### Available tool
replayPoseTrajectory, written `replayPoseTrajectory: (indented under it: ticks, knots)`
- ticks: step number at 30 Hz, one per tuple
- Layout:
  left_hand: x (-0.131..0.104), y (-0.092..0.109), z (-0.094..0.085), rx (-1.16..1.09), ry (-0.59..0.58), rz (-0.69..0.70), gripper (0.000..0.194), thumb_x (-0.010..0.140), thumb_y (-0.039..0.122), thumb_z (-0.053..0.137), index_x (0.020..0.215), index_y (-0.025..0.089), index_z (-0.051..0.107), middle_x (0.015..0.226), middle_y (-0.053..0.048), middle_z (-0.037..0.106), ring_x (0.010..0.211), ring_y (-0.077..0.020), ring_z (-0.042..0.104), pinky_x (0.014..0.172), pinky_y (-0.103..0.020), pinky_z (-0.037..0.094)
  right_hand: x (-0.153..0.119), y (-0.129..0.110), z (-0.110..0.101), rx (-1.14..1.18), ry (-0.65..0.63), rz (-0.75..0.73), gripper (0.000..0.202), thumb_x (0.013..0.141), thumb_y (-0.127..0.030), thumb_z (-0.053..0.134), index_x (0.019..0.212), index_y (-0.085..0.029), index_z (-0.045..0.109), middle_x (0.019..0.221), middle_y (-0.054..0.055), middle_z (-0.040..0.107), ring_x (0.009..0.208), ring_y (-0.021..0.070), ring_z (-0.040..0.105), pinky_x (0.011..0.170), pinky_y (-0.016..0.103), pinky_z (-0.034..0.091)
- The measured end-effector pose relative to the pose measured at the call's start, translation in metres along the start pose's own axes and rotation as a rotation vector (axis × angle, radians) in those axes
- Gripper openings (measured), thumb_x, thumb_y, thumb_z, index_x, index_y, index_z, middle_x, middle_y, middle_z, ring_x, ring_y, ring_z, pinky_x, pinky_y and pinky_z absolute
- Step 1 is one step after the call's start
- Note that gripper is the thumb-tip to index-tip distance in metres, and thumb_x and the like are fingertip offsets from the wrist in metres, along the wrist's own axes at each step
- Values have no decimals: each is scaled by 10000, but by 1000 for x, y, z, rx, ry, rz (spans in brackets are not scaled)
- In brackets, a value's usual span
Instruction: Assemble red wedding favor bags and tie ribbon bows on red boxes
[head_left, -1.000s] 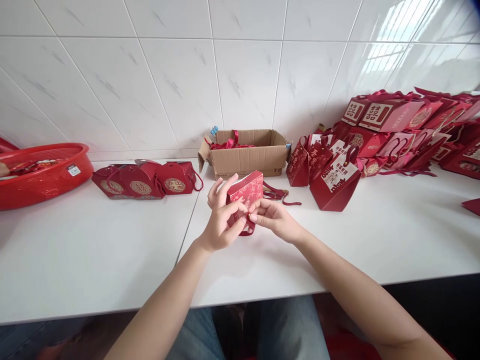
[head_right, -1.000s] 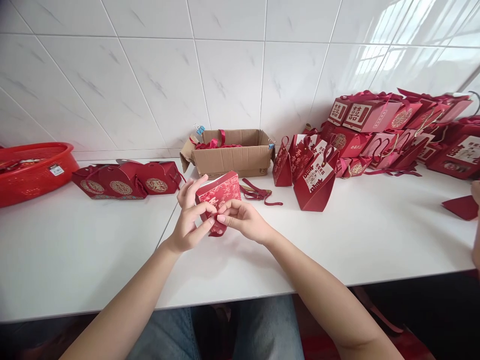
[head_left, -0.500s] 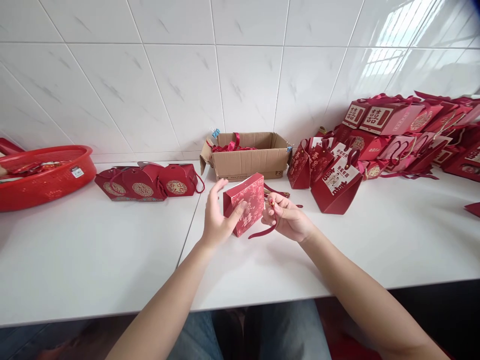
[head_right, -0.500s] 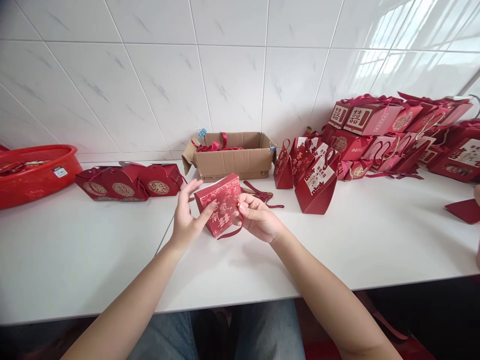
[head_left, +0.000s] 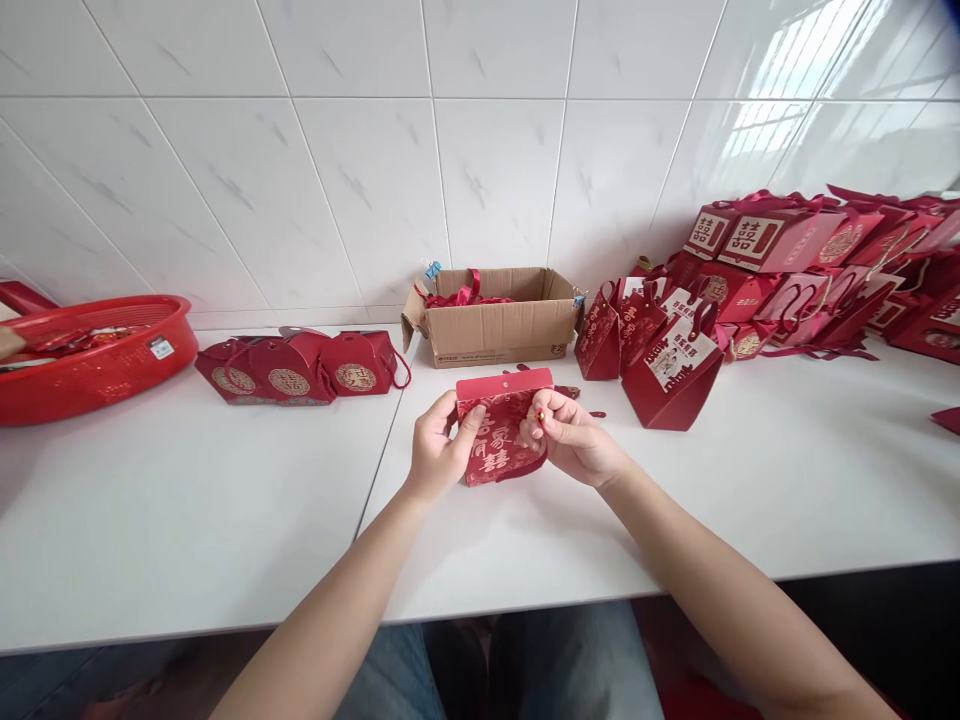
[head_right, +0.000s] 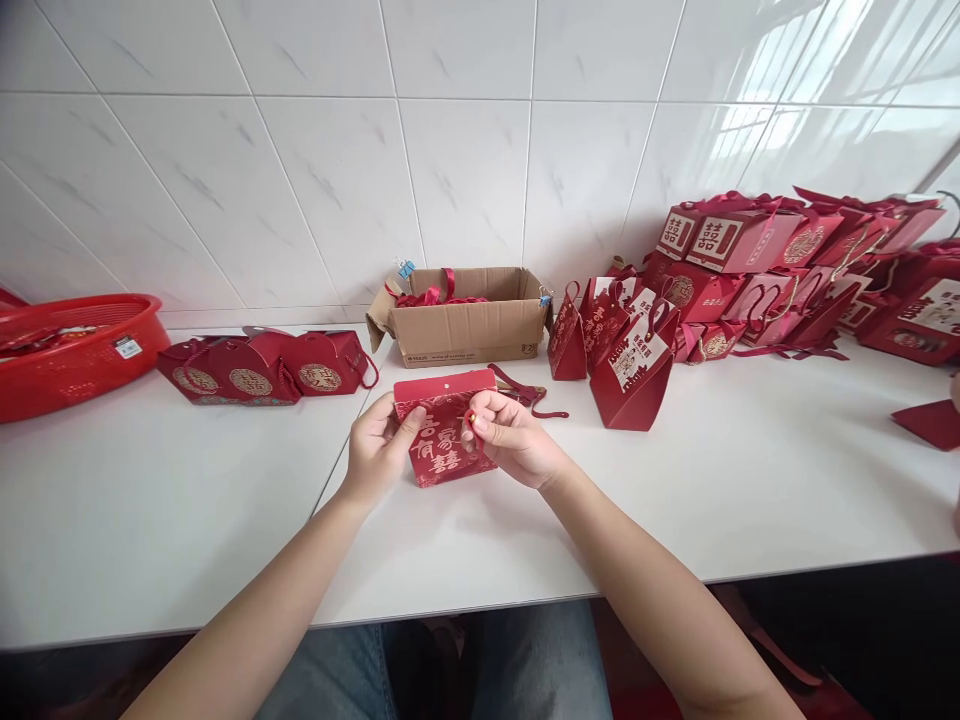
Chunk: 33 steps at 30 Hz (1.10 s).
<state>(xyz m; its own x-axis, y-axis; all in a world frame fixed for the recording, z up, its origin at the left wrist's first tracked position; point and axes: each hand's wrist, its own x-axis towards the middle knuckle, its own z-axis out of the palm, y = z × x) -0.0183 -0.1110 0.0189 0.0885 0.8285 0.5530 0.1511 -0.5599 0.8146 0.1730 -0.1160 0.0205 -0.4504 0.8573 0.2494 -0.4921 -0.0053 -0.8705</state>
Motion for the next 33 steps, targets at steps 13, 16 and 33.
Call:
replayPoseTrajectory:
  ticks: [13,16,33]
  knots:
    - [5,6,0,12,-19,-3,169,866,338,586,826,173,591,889,-33,576,820,-144,572,688,-237,464,1,7,14,-230,219,-201,196,767,-334,724,764,-205,576,697,-34,548,596,79,506,569,224,436]
    - [3,5,-1,-30,-59,31,141,859,317,597,839,177,608,911,-38,577,824,-146,577,675,-240,464,1,12,17,-412,325,-330,136,791,-317,693,775,-211,610,749,-6,598,674,113,570,617,258,491]
    - [2,5,-1,-32,-91,204,59,853,235,608,834,185,634,875,-40,602,820,-153,595,701,-272,468,-2,1,9,-1444,245,-998,111,814,-101,611,845,-208,619,816,17,689,720,133,648,637,298,452]
